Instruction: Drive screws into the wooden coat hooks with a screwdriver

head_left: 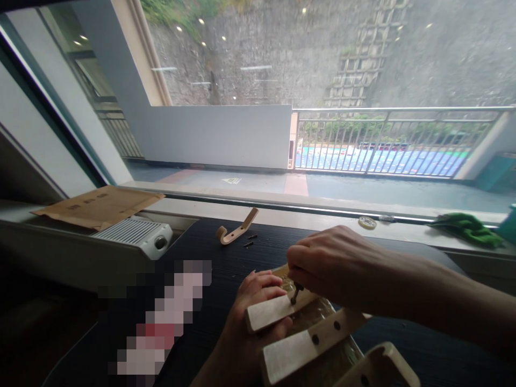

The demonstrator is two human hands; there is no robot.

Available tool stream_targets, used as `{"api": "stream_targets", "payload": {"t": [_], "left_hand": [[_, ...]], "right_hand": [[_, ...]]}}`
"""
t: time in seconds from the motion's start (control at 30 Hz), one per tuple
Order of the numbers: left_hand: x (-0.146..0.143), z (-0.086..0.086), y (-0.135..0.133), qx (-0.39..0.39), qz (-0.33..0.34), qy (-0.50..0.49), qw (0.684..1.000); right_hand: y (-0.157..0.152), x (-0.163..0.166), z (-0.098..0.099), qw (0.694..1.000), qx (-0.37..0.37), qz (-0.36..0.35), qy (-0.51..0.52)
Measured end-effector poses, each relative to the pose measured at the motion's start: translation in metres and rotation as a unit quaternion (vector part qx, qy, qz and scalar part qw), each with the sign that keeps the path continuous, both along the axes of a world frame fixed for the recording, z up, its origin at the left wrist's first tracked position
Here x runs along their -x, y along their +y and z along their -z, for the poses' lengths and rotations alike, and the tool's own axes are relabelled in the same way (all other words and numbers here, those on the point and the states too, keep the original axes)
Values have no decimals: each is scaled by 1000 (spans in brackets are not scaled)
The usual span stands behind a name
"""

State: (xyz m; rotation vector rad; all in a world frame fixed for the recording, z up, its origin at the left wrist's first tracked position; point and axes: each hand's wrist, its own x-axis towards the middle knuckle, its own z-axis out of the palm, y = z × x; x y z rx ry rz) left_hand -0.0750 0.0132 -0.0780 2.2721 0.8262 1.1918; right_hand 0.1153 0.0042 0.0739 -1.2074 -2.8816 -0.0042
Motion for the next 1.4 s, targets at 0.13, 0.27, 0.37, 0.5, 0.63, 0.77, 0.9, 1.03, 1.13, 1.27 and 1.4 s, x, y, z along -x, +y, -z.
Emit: {"api": "stream_targets", "payload": {"t": [0.13,0.27,0.37,0.5,0.63,0.77,0.9,1.03,1.13,1.27,1.4], "left_hand": [[0,2,1,5,1,6,1000],[0,3,1,-4,-3,10,1000],[0,2,1,7,-1,11,1000],[1,2,0,15,2,7,1000],[0,2,0,9,-9,7,1000],[0,1,0,3,-11,11,1000],[0,0,-1,-8,-12,11,1000],[0,0,-1,-6,-8,14,1000],[-1,2,-1,-7,-10,6,1000],[-1,2,-1,10,-10,1,1000],[0,1,-2,11,-4,8,1000]], "right_hand": [[2,4,8,999,-52,11,-6],[2,9,8,997,-66,38,-26],[-3,8,3,997,-37,62,-16],[-12,1,-6,997,2,70,23],[-15,-2,-11,998,35,40,31],[-13,-1,-8,998,41,38,15],[-10,-2,0,1000,9,26,9],[-6,-3,9,999,-29,12,19],[-6,-1,11,998,-29,54,27],[-9,3,7,992,6,118,36],[-12,0,-1,993,34,103,45]]}}
